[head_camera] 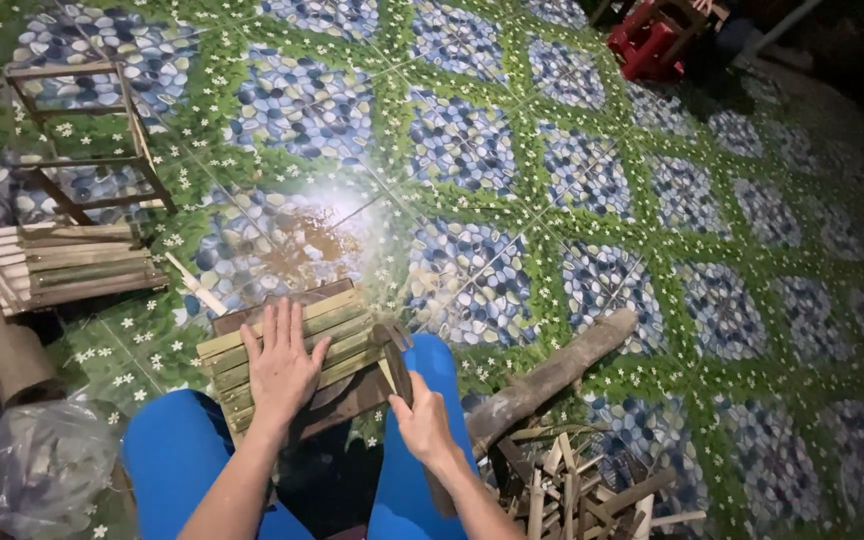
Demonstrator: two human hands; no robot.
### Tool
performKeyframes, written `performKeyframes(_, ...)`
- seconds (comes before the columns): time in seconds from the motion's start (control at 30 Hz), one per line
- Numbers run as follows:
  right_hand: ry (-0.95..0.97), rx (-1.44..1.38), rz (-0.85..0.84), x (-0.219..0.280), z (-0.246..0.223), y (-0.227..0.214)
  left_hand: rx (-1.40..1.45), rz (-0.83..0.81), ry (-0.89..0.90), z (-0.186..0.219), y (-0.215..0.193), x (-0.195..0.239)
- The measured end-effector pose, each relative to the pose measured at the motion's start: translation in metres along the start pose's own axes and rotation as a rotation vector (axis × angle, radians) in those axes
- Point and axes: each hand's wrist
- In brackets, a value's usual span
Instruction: The person assembles a small bamboo stool by hammering nails into the slatted seat. They repeatedly tap the nails with a hammer while holding the stool on their lap.
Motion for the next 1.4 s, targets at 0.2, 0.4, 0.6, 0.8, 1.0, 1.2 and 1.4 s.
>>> performKeyframes(0.2,0.013,0.081,-0.005,-0.006,0.021,0.003,0.131,-0.078,-0.050,0.000,0.004,0.003)
performKeyframes(0.4,-0.071,0.123,0.029,-0.006,0.013,0.004,0.092,-0.153,-0.073,-0.002,0.005,0.000)
performKeyframes(0.6,-0.116,0.026,0.063,0.005,0.000,-0.002,0.107,-0.066,-0.035,-0.002,0.008,0.003)
performKeyframes(0.8,-0.003,-0.310,-0.005,0.031,0.008,-0.009,0.470,0.025,-0.098,-0.017,-0.008,0.001)
performKeyframes(1.0,0.144,-0.801,-0.100,0.027,0.040,-0.002,0.436,0.290,-0.693,-0.057,-0.077,0.025)
performKeyframes(1.2,0.153,-0.849,-0.250,0.029,0.036,0.005,0.709,0.097,-0.998,-0.102,-0.013,0.084)
performKeyframes(1.4,0.170,-0.873,-0.252,0.020,0.049,0.017,0.821,-0.058,-1.120,-0.095,-0.005,0.085)
Point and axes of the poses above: each hand's wrist, its own x-axis away from the middle knuckle, its own y-axis out of the palm, z = x × y, and after that the axes turned 6 degrees about x, right-handed
